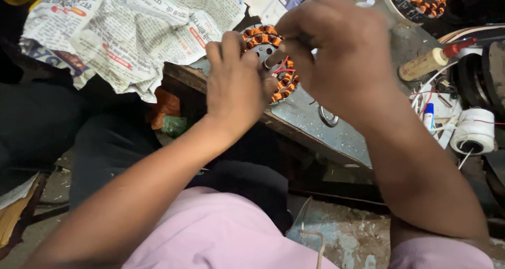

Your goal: The person works on a circular electrical component, likely a stator, by stripping wires, twisting connections, and using a soldering iron to join them. They handle multiple copper wires and a coiled stator assembly on a cluttered workbench.

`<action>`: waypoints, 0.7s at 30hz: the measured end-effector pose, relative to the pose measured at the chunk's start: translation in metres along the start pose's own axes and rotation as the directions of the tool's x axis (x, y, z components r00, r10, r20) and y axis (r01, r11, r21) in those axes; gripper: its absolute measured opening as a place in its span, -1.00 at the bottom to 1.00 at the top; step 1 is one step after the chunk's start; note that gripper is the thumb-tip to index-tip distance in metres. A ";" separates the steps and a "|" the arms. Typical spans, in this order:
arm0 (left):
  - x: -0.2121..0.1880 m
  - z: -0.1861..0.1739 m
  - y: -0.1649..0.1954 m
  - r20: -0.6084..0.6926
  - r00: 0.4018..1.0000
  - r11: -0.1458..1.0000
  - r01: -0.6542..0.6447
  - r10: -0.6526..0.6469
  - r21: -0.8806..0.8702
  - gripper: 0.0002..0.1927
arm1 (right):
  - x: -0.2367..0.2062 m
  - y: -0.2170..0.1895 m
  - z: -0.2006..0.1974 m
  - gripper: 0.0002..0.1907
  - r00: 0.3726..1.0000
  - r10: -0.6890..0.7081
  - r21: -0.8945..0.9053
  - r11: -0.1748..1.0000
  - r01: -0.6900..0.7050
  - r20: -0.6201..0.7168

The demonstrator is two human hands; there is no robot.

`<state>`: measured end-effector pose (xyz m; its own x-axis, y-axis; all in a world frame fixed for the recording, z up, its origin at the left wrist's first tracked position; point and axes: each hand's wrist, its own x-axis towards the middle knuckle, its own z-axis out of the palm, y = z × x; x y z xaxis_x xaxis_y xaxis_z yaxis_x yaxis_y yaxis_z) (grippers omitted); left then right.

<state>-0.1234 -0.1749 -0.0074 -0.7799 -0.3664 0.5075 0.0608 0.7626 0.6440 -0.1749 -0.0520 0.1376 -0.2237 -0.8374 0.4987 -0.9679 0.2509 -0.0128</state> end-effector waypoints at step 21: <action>0.002 -0.006 -0.004 0.035 0.996 0.994 -0.080 0.078 0.069 -0.71 | -0.027 0.012 0.023 -0.67 0.929 0.363 0.429 0.851 -0.302 -0.068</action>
<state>-0.1212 -0.1819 -0.0056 -0.7939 -0.2874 0.5358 0.0795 0.8246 0.5601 -0.1832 -0.0375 0.1042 -0.5518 -0.6536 0.5180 -0.8058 0.2578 -0.5331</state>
